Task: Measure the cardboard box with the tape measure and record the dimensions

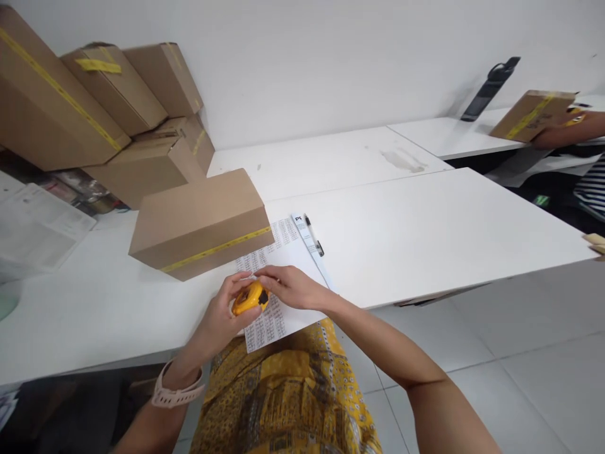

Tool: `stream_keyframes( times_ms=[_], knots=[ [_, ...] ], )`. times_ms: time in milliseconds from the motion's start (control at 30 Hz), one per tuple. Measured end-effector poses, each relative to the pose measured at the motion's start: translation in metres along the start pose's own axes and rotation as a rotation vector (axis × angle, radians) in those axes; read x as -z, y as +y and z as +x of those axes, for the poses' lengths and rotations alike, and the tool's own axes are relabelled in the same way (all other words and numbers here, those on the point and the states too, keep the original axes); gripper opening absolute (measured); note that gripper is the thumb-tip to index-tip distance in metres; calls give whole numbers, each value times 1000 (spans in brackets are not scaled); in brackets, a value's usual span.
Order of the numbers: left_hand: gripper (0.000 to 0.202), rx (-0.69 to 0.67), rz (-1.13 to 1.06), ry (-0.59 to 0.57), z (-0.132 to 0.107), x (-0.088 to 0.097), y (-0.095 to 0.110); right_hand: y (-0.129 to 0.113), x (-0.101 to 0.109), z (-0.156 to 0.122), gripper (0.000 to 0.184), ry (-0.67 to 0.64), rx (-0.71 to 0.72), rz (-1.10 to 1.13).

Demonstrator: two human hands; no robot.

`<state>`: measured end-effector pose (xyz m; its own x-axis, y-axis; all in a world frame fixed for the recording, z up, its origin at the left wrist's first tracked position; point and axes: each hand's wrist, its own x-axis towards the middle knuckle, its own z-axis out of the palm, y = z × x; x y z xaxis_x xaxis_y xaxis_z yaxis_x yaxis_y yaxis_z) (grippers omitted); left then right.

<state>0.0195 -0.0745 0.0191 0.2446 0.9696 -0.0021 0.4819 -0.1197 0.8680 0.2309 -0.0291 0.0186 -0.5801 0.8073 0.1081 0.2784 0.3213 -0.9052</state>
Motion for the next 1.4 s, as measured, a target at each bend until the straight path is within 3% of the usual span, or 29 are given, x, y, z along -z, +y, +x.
stream_keyframes(
  times_ms=[133, 233, 300, 400, 533, 600, 700, 833, 967, 1200, 1300, 1400],
  knots=[
    [59, 66, -137, -94, -18, 14, 8, -7, 0, -7, 38, -46, -50, 150],
    [56, 73, -153, -56, -22, 40, 10, -15, 19, 1, 31, -35, -72, 281],
    [59, 78, -136, 46, -21, 71, 12, -22, 46, 14, 28, 59, -65, 317],
    [67, 129, -74, 214, -15, 135, 20, -25, 101, 41, 22, 368, -47, 308],
    [50, 139, -65, 354, 3, 222, 26, -16, 163, 89, 22, 640, -76, 456],
    [40, 132, -127, 458, 15, 255, 21, -11, 173, 114, 23, 708, -142, 502],
    [31, 171, -235, 588, 34, 288, 3, -8, 160, 146, 26, 730, -246, 476],
    [33, 188, -284, 577, 53, 301, -23, -7, 120, 176, 30, 713, -292, 410],
    [40, 153, -322, 522, 70, 292, -37, -6, 93, 191, 29, 680, -316, 342],
    [44, 107, -380, 424, 101, 270, -39, -8, 82, 195, 19, 511, -384, 297],
    [46, 116, -394, 400, 103, 268, -39, -8, 77, 193, 27, 374, -412, 432],
    [49, 124, -404, 388, 102, 268, -40, -11, 72, 190, 30, 336, -455, 562]
  ],
)
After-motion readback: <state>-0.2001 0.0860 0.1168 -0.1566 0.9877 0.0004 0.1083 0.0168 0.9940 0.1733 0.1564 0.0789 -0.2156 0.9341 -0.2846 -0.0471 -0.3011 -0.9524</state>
